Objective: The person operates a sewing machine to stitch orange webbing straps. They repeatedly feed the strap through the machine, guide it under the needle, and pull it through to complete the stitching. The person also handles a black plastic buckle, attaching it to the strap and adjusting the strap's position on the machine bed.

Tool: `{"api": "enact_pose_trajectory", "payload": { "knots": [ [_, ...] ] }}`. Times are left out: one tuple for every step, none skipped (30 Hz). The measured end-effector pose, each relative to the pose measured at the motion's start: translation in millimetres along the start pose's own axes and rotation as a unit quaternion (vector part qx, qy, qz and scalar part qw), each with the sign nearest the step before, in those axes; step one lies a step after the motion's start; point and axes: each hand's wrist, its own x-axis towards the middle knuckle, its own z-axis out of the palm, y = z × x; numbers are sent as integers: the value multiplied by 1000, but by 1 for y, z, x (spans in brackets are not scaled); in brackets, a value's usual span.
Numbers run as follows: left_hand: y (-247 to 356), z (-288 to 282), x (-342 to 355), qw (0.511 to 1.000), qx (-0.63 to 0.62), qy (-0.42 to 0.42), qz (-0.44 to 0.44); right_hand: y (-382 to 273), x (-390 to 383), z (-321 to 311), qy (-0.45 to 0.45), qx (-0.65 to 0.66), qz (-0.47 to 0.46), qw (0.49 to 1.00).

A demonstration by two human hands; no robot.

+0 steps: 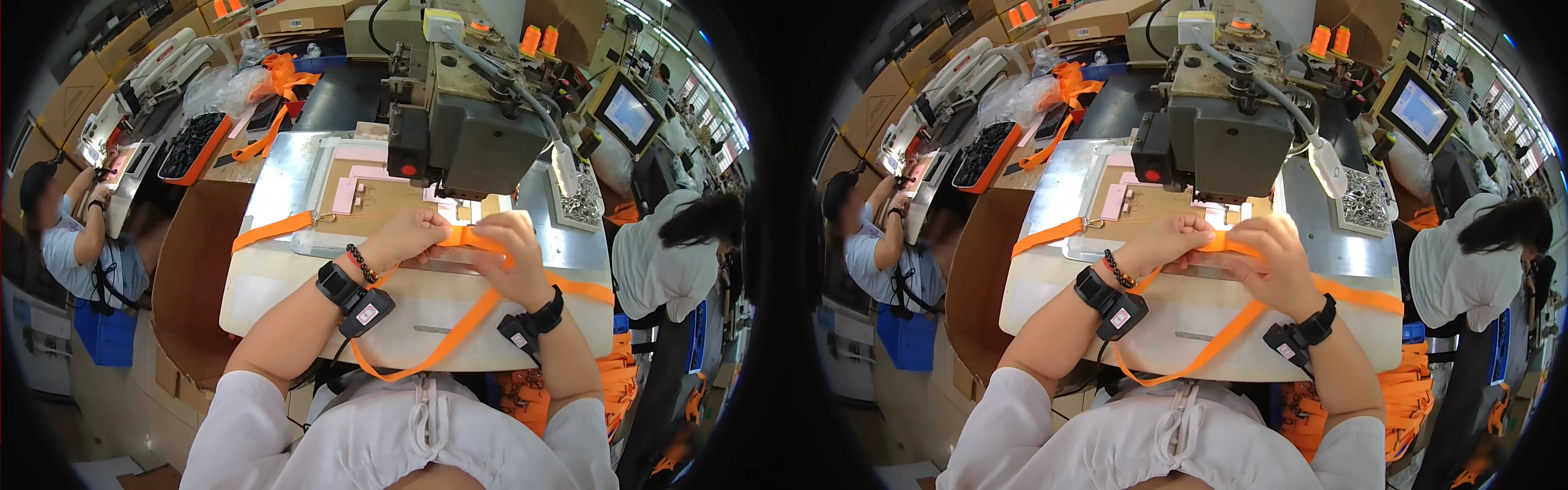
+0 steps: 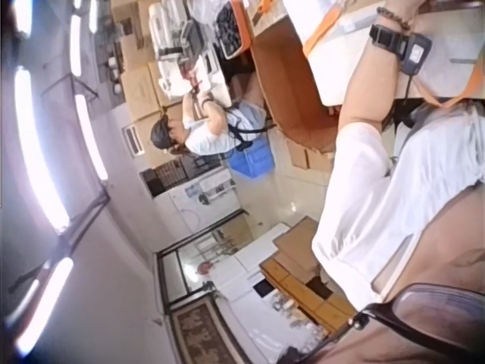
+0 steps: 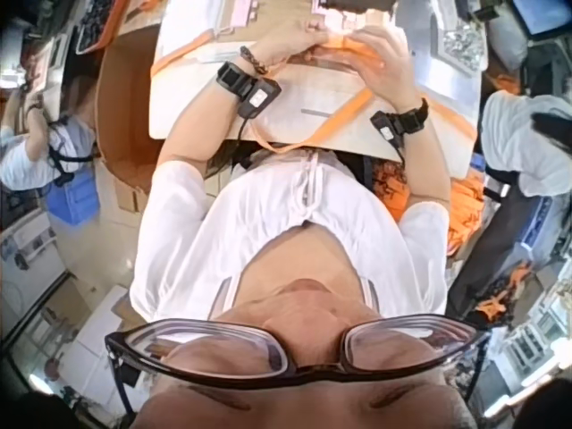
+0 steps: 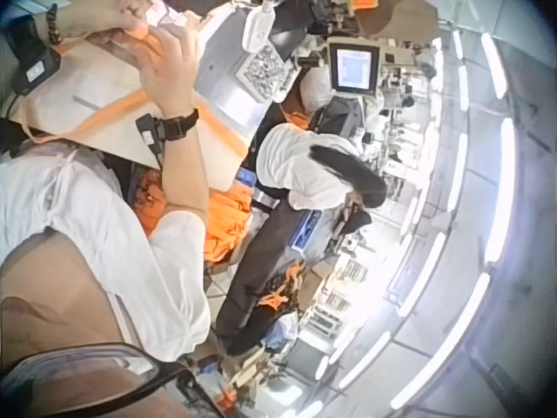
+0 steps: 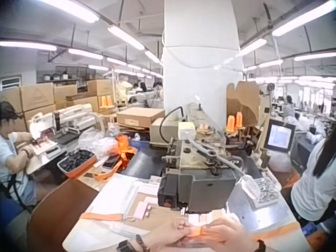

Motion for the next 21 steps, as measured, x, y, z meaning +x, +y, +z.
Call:
{"api": "enact_pose_trajectory", "payload": {
  "knots": [
    [-2, -1, 3, 1000, -4, 4, 2, -4, 2, -3, -1, -7, -43, 999],
    [-4, -3, 6, 1000, -8, 3, 5, -12, 4, -2, -42, 14, -47, 998],
    [-6, -4, 9, 1000, -14, 0, 4, -22, 4, 3, -61, 34, -59, 996],
    [-7, -5, 11, 1000, -25, -1, -1, -31, 6, 9, -74, 53, -82, 992],
    [-9, -6, 13, 1000, -26, -9, 1, -40, 8, 16, -82, 52, -104, 990],
    [-9, -6, 16, 999, -33, -15, 0, -48, 10, 22, -84, 50, -136, 986],
    [-9, -6, 18, 999, -40, -22, -2, -55, 11, 28, -109, 40, -161, 980],
    [-9, -6, 19, 999, -42, -20, -12, -60, 14, 35, -77, 25, -185, 979],
    [-8, -6, 20, 999, -44, -17, -23, -64, 17, 41, -66, 3, -201, 977],
    [-7, -6, 20, 998, -47, -15, -32, -67, 19, 44, -63, -25, -214, 974],
    [-6, -6, 19, 997, -55, -13, -44, -70, 21, 47, -50, -40, -223, 973],
    [-4, -6, 19, 996, -64, -11, -55, -71, 24, 49, -44, -60, -229, 971],
    [-2, -7, 18, 995, -80, -14, -59, -72, 26, 50, -46, -82, -233, 968],
    [0, -6, 17, 994, -87, -8, -63, -72, 28, 51, -37, -83, -242, 966],
    [1, -6, 16, 993, -100, -7, -61, -73, 29, 51, -35, -86, -249, 964],
    [3, -5, 15, 992, -115, -7, -59, -73, 30, 51, -33, -89, -255, 962],
    [3, -4, 14, 994, -99, -2, -51, -74, 30, 51, -33, -59, -243, 968],
    [3, -2, 13, 995, -85, 1, -43, -75, 29, 51, -34, -28, -231, 972],
    [3, 0, 12, 997, -70, 5, -34, -77, 28, 51, -34, 3, -219, 975],
    [2, 2, 11, 1000, -8, 16, -6, -78, 26, 50, -32, 24, -208, 977],
    [0, 5, 10, 998, 53, 27, 21, -80, 23, 49, -30, 45, -197, 979]
  ]
}}
